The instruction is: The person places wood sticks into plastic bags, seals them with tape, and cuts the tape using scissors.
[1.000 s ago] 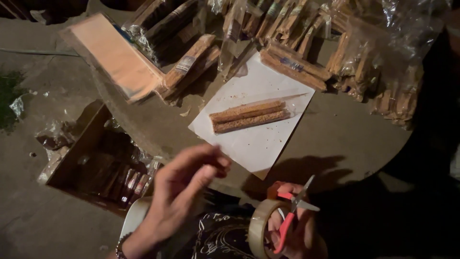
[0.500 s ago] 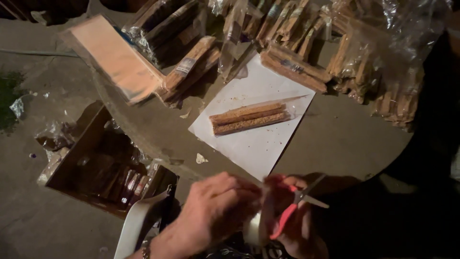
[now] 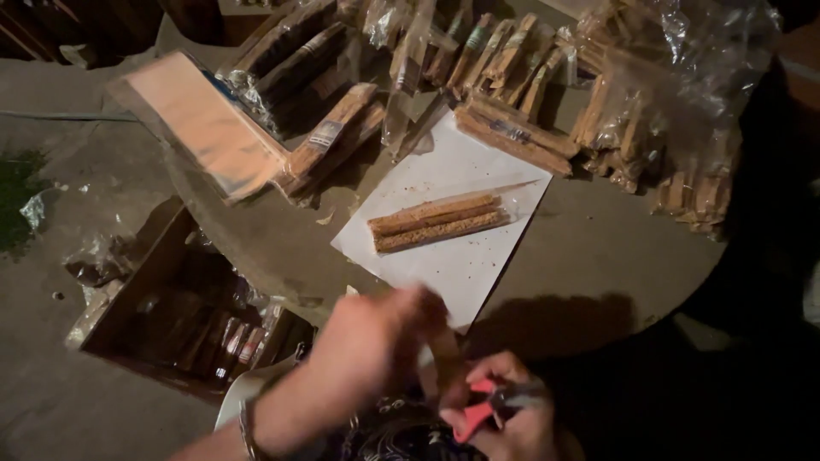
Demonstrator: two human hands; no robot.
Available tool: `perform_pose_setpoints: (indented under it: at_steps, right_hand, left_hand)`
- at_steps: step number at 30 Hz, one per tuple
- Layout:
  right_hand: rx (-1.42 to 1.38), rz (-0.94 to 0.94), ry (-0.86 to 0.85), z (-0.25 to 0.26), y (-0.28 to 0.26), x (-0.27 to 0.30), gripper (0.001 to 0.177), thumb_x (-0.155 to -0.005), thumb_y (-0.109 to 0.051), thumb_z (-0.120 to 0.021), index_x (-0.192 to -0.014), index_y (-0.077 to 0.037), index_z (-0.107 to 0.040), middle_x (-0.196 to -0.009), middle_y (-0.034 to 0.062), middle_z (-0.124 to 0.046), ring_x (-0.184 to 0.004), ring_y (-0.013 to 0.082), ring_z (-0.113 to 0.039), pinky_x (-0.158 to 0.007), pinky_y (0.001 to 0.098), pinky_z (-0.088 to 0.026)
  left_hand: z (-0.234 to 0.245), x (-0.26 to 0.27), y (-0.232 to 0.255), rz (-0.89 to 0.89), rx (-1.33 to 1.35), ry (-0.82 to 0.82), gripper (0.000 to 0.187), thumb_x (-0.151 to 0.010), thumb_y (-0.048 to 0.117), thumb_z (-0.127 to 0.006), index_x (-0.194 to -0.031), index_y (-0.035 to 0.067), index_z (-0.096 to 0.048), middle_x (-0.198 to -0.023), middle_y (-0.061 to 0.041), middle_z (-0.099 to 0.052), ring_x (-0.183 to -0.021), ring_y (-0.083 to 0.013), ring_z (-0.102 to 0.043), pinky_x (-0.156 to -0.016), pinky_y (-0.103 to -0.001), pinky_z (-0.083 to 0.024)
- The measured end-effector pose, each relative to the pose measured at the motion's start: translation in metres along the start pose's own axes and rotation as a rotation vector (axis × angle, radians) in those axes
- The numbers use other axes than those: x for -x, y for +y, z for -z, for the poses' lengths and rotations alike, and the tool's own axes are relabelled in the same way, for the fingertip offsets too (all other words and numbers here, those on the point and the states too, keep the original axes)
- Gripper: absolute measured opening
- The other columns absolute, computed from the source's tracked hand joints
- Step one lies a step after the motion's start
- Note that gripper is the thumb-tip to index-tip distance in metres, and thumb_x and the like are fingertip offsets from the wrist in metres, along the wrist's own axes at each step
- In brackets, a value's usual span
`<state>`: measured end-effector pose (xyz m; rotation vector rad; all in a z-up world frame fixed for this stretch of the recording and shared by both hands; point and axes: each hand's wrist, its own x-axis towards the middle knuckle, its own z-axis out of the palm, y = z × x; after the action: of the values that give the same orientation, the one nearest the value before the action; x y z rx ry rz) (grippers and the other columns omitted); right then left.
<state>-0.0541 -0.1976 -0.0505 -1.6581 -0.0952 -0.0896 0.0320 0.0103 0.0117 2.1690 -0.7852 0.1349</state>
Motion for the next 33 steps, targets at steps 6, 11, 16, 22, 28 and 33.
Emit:
perform_pose_setpoints:
  at_steps: [6, 11, 16, 22, 28, 33]
  right_hand:
    - [-0.168, 0.046, -0.260, 0.011, -0.006, 0.001, 0.039, -0.066, -0.003, -0.091, -0.094, -0.008, -0.064, -0.082, 0.0170, -0.078, -0.068, 0.0218, -0.078, -0.054, 0.0329, -0.060]
    - [-0.297, -0.188, -0.696, 0.031, -0.028, -0.013, 0.030, -0.088, -0.014, -0.084, -0.100, -0.008, -0.057, -0.105, 0.0335, -0.077, -0.098, 0.0384, -0.081, -0.079, 0.0391, -0.066]
    - [0.292, -0.316, -0.681, 0.034, -0.081, -0.013, 0.013, -0.095, -0.022, -0.067, -0.095, -0.016, -0.078, -0.101, -0.0042, -0.081, -0.087, 0.0068, -0.073, -0.083, 0.0212, -0.047]
    - [-0.047, -0.274, -0.701, 0.071, -0.055, -0.044, 0.039, -0.079, -0.040, -0.082, -0.098, -0.006, -0.077, -0.099, 0.0183, -0.083, -0.080, 0.0275, -0.081, -0.070, 0.0391, -0.063]
    - [0.669, -0.177, -1.090, 0.098, -0.089, -0.094, 0.072, -0.068, -0.077, -0.081, -0.112, -0.021, -0.078, -0.092, -0.0080, -0.082, -0.078, 0.0112, -0.076, -0.073, 0.0291, -0.055]
    - [0.569, -0.161, -1.230, 0.079, -0.114, -0.128, 0.056, -0.074, -0.058, -0.086, -0.106, -0.013, -0.075, -0.077, -0.0036, -0.076, -0.066, 0.0116, -0.072, -0.063, 0.0264, -0.056]
  left_hand:
    - [0.026, -0.023, -0.005, 0.412, 0.450, -0.403, 0.013, -0.098, 0.019, -0.064, -0.099, 0.007, -0.058, -0.095, -0.002, -0.082, -0.082, -0.0139, -0.082, -0.061, -0.031, -0.063]
    - [0.037, -0.032, -0.001, 0.459, 0.674, -0.556, 0.016, -0.102, 0.012, -0.049, -0.101, 0.000, -0.061, -0.101, -0.014, -0.082, -0.088, -0.0222, -0.084, -0.073, -0.030, -0.072]
    - [0.053, -0.038, -0.007, 0.522, 0.724, -0.693, 0.027, -0.107, 0.023, -0.040, -0.104, 0.002, -0.057, -0.105, -0.017, -0.080, -0.098, -0.0253, -0.084, -0.075, -0.029, -0.072]
    - [0.056, -0.038, -0.002, 0.501, 0.876, -0.706, 0.026, -0.106, 0.025, -0.040, -0.095, 0.004, -0.049, -0.107, -0.022, -0.080, -0.096, -0.0269, -0.079, -0.083, -0.035, -0.068]
    - [0.077, -0.051, 0.018, 0.424, 0.580, -0.769, 0.024, -0.104, 0.027, -0.045, -0.100, 0.008, -0.059, -0.103, -0.008, -0.084, -0.095, -0.0189, -0.082, -0.080, -0.033, -0.067]
    - [0.077, -0.056, 0.024, 0.435, 0.597, -0.808, 0.022, -0.105, 0.023, -0.044, -0.102, 0.006, -0.057, -0.103, -0.011, -0.082, -0.095, -0.0200, -0.082, -0.078, -0.032, -0.068]
